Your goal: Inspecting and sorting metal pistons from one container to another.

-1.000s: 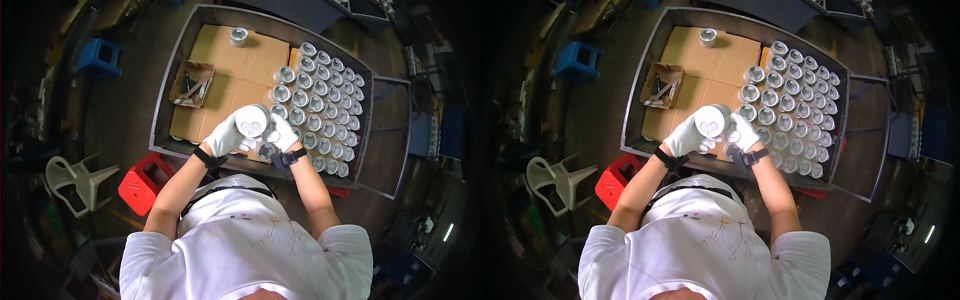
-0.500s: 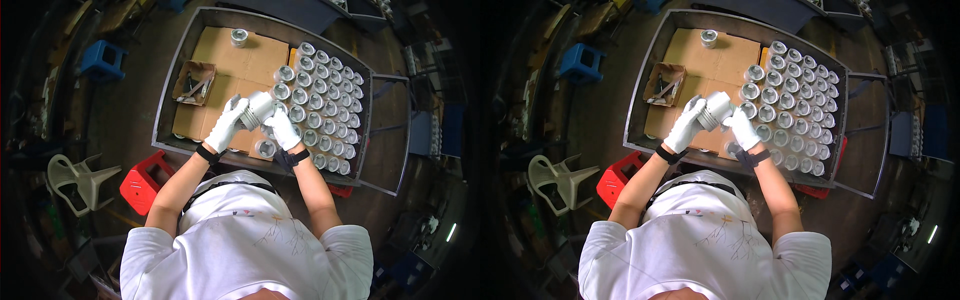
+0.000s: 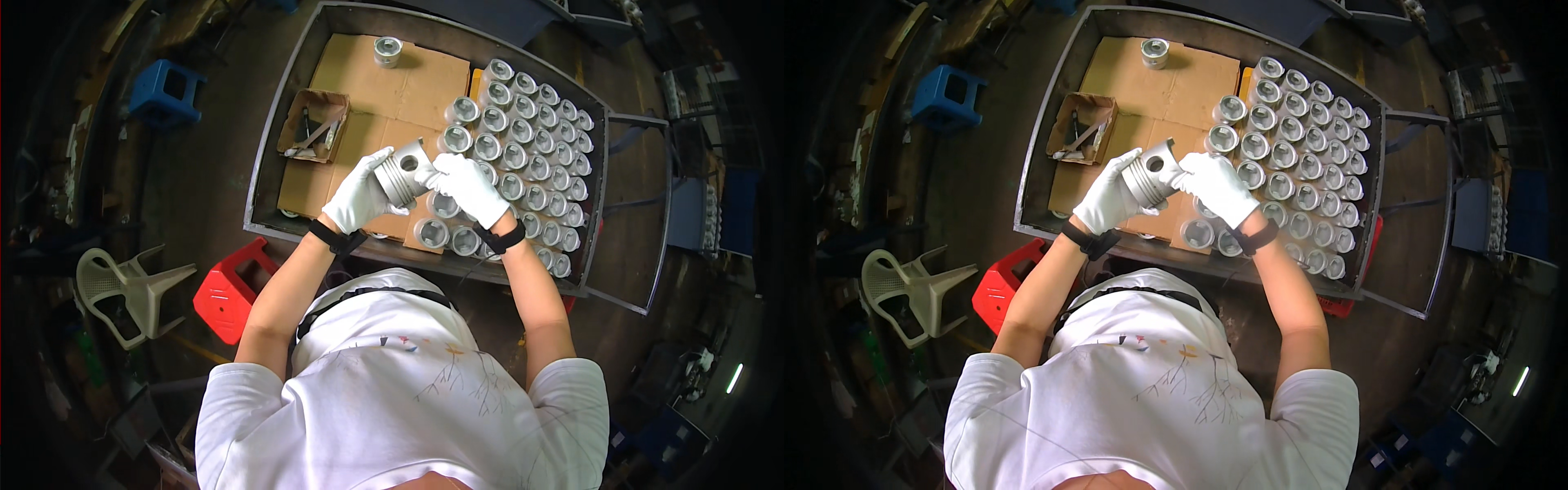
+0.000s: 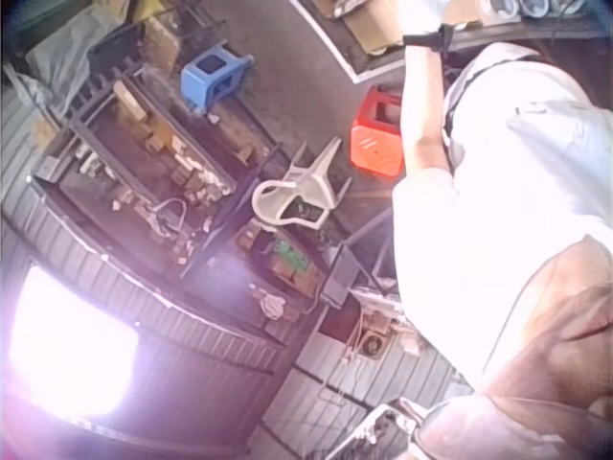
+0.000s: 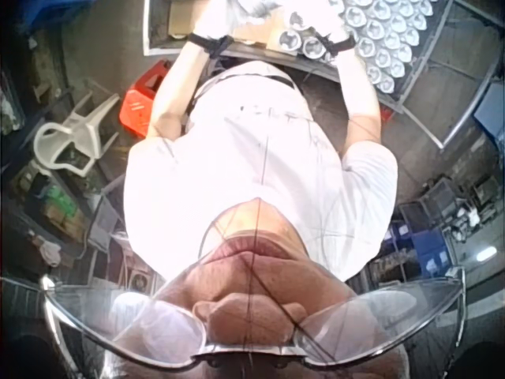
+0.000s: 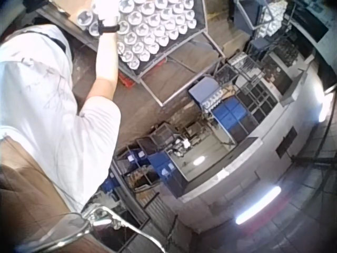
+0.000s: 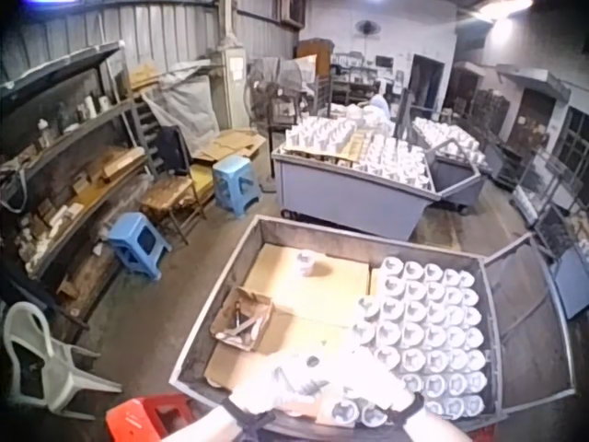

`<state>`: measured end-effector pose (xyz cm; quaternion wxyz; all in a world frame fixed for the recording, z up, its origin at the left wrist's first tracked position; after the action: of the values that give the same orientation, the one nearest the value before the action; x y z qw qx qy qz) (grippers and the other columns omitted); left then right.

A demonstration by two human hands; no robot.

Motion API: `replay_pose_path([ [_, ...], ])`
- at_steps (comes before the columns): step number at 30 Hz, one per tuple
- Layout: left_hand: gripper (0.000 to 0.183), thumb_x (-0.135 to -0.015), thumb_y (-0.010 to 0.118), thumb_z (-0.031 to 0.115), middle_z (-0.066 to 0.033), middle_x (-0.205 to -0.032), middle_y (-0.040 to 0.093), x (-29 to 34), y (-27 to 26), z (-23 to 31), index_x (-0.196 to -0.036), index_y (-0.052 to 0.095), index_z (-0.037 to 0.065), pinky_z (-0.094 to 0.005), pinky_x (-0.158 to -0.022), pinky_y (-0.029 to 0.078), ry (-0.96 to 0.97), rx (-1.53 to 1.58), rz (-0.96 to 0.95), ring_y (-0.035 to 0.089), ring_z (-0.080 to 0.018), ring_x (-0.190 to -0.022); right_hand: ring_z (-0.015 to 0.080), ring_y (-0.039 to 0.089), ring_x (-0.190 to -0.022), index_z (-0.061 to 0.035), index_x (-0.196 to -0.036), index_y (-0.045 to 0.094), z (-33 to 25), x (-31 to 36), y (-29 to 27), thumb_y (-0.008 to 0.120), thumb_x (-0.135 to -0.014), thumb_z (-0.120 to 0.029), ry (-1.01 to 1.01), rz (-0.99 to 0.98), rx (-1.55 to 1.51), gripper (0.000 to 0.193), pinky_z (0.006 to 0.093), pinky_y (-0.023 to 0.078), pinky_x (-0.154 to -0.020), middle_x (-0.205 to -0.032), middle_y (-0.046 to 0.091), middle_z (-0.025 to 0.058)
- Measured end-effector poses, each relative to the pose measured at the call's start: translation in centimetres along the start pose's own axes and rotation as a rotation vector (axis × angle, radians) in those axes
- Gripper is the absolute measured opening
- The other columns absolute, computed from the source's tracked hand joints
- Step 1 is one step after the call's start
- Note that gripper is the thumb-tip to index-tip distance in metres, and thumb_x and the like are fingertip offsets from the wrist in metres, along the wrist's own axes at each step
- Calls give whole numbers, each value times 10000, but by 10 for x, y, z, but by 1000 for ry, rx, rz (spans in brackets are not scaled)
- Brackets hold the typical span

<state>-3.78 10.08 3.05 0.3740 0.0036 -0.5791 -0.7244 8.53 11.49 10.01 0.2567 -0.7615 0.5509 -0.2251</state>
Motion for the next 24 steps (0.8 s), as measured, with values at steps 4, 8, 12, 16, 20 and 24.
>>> replay_pose_path([
  [4, 394, -966, 534, 385, -125, -1154, 622, 2, -5, 0, -1239, 531, 101, -437, -641, 570, 48, -131, 86, 660, -285, -917, 141, 539, -667, -10, -900, 700, 25, -5, 14, 636, -868, -298, 260, -111, -333, 297, 306, 438, -625, -725, 632, 36],
  [8, 369, -959, 563, 346, -112, -1102, 637, -2, -14, -4, -1243, 541, 110, -415, -623, 567, 49, -253, 65, 659, -266, -894, 133, 511, -596, -2, -820, 675, 48, -10, 35, 616, -905, -371, 392, -93, -666, 382, 294, 411, -559, -698, 603, 27],
  [12, 373, -960, 560, 346, -98, -1052, 649, -2, -22, -10, -1251, 542, 113, -392, -631, 572, -36, -107, 7, 656, -249, -880, 49, 435, -520, -48, -818, 647, 66, -6, 34, 614, -932, -395, 619, -61, -623, 367, 229, 323, -461, -681, 570, -23],
  [16, 362, -967, 521, 359, -114, -1036, 648, 6, -18, 1, -1224, 555, 106, -365, -630, 581, -19, 94, 78, 663, -244, -865, 53, 458, -492, -45, -822, 658, 41, -7, 4, 588, -940, -433, 499, 41, -747, 411, 215, 321, -426, -682, 629, 14],
  [20, 447, -765, 735, 197, -69, -1078, 656, 7, -32, 36, -1168, 588, 73, -363, -751, 564, 258, -349, 130, 641, -187, -963, 50, 520, -570, -45, -908, 671, 45, 4, -10, 576, -956, -389, 579, 57, -699, 360, 206, 333, -424, -839, 710, 62],
  [24, 658, -568, 797, -63, -42, -1084, 643, -2, -23, 51, -1179, 572, 27, -286, -881, 514, 320, -680, 109, 605, -139, -1002, 92, 591, -676, -24, -999, 679, 62, 12, -13, 579, -956, -356, 586, 58, -608, 350, 233, 418, -516, -868, 714, 77],
])
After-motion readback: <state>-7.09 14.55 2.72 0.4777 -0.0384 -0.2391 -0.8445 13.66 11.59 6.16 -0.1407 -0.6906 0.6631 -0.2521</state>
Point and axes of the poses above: each hand's wrist, its own x-axis away from the middle knuckle, its own y-axis out of the palm, z = x × y, the point moved 10 cm from there along -x, towards the middle knuckle
